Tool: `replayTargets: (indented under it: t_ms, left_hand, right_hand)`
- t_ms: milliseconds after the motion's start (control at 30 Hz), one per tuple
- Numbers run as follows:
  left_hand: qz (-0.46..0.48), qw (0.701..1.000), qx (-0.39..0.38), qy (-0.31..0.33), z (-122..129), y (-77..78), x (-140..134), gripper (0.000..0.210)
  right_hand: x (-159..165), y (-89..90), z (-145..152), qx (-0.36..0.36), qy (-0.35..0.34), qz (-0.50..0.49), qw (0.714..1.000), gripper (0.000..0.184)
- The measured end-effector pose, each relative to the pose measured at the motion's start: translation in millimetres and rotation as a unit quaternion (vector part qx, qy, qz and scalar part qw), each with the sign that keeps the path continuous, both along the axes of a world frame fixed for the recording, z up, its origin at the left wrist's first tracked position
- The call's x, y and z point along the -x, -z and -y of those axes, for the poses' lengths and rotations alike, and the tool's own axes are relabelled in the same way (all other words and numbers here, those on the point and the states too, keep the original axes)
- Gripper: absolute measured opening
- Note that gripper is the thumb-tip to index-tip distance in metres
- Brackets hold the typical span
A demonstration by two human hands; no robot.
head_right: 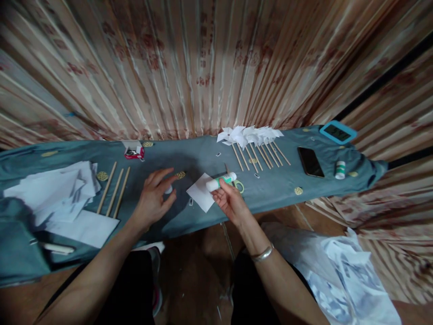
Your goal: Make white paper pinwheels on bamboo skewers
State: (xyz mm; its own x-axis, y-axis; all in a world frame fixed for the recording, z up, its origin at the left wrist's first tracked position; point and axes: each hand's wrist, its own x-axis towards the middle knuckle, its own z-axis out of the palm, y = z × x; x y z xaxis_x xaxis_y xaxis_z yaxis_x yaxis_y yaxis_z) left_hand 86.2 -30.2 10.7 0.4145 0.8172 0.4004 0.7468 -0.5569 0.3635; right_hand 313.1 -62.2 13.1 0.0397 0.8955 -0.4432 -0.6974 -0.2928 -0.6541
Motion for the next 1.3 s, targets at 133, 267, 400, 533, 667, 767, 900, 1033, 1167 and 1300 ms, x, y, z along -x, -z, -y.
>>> replayTargets:
  t_ms: [133, 267, 400, 533, 667, 767, 900, 1033, 1167, 1300]
  left_hand:
    - [0.009, 0.995, -0.012, 0.101, 22, 10.9, -21, 0.033]
    - [-0.039, 0.987, 0.009, 0.153, 36, 26.0, -37, 0.053]
    - [-0.093, 0.984, 0.037, 0.145, 39, 30.9, -46, 0.061]
    - [-0.108, 0.982, 0.046, 0.148, 39, 30.2, -48, 0.058]
    - [-0.111, 0.982, 0.043, 0.147, 39, 29.9, -48, 0.057]
    - [-0.113, 0.982, 0.042, 0.146, 40, 30.1, -48, 0.058]
    - [-0.113, 0.982, 0.042, 0.147, 40, 30.5, -48, 0.057]
    - [-0.112, 0.982, 0.039, 0.149, 40, 32.3, -47, 0.056]
    - [-0.108, 0.982, 0.037, 0.15, 40, 33.9, -48, 0.056]
    - [-0.102, 0.983, 0.042, 0.15, 41, 33.0, -49, 0.056]
  right_hand:
    - [-1, -0.6, 1, 0.005, -0.008, 0.008, 1.0, 0.027]
    - [2, -1.0, 2, 0.002, -0.015, 0.012, 1.0, 0.028]
    - [4, -2.3, 3, -0.012, -0.027, 0.011, 1.0, 0.025]
    - [0, -3.4, 2, -0.034, -0.013, 0.071, 0.997, 0.028]
    - [-6, -0.5, -1, -0.089, 0.008, 0.233, 0.968, 0.032]
    - [-10, 6.5, -3, -0.14, 0.0, 0.374, 0.917, 0.036]
    - [-12, 16.4, -3, -0.167, -0.027, 0.505, 0.846, 0.037]
    - [-13, 19.4, -2, -0.174, -0.061, 0.616, 0.766, 0.037]
    - [-12, 19.7, -2, -0.183, -0.081, 0.653, 0.731, 0.034]
    - [-12, 21.4, -3, -0.182, -0.086, 0.685, 0.7, 0.03]
